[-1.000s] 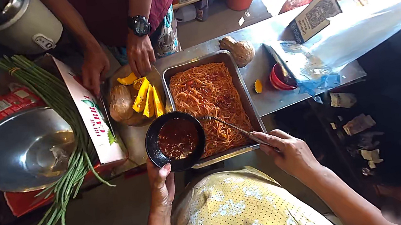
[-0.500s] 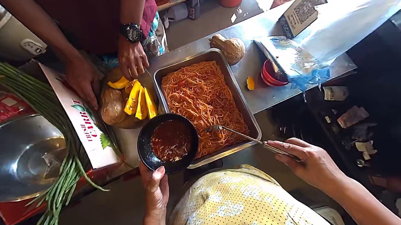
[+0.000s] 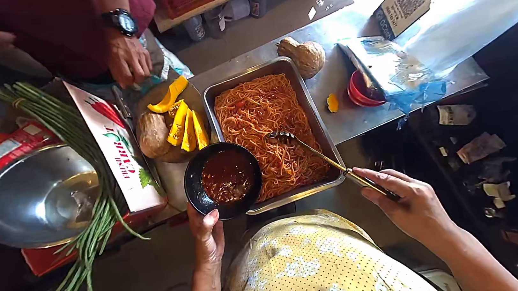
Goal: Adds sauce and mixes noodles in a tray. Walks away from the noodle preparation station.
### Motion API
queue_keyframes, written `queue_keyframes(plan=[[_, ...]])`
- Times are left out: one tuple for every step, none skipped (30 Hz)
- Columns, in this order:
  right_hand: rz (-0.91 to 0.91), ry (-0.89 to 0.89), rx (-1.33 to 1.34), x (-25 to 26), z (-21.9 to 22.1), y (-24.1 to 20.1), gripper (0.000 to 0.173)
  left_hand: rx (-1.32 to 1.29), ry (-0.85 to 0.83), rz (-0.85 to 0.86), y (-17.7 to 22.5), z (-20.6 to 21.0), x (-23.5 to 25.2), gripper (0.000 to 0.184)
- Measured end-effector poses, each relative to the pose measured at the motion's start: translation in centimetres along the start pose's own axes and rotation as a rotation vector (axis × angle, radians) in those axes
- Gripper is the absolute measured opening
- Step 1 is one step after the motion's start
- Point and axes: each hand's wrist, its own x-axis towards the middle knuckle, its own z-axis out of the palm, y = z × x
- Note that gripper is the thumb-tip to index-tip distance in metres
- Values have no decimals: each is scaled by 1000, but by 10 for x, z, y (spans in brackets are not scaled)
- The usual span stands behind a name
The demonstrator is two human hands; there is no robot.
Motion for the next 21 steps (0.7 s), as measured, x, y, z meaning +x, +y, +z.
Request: queue_keyframes(plan=[[-33, 13, 22, 3, -1, -4, 37, 6, 5, -1, 0, 2, 0, 107], [-71, 18, 50, 6, -2, -9, 37, 9, 9, -4, 0, 3, -1, 108], [-111, 9, 72, 10, -4, -14, 36, 11, 9, -9, 0, 5, -2, 109], [-147, -10, 80, 14, -6, -20, 36, 5, 11, -13, 0, 8, -2, 109], [-182, -32, 77, 19, -6, -24, 36, -4, 6, -14, 0, 10, -2, 107], [-218, -51, 67, 24, -5, -29, 35, -17, -6, -13, 0, 11, -2, 104], [-256, -69, 48, 29, -3, -32, 35, -31, -14, -10, 0, 13, -2, 101], [-295, -86, 11, 35, 0, -36, 35, -38, -27, -7, 0, 15, -1, 98], [-331, -100, -36, 41, 3, -40, 36, -45, -46, -5, -1, 15, -1, 95], [-367, -107, -87, 48, 7, -44, 36, -52, -62, -2, -2, 16, -1, 93], [-404, -113, -138, 55, 10, -47, 37, -49, -69, -2, -2, 17, 0, 91], [-437, -118, -192, 63, 13, -49, 38, -46, -73, -7, -2, 17, 0, 92], [-468, -122, -243, 69, 16, -51, 39, -45, -78, -15, -1, 18, 0, 93], [-490, -130, -295, 75, 17, -52, 41, -46, -75, -23, -1, 19, 1, 93], [-503, -147, -342, 79, 16, -53, 43, -51, -68, -31, 0, 21, 1, 94], [-509, -172, -376, 82, 15, -54, 44, -58, -60, -39, 0, 22, 1, 95], [-506, -206, -399, 83, 12, -57, 45, -64, -54, -43, 0, 23, 2, 96], [-495, -247, -412, 84, 9, -59, 45, -66, -49, -45, -1, 23, 3, 96], [-471, -300, -417, 85, 5, -62, 45, -60, -42, -48, -1, 24, 4, 96], [-439, -358, -412, 85, 1, -65, 45, -41, -34, -52, -1, 24, 4, 94], [-401, -426, -398, 86, -3, -69, 44, -27, -29, -57, -1, 25, 4, 92]])
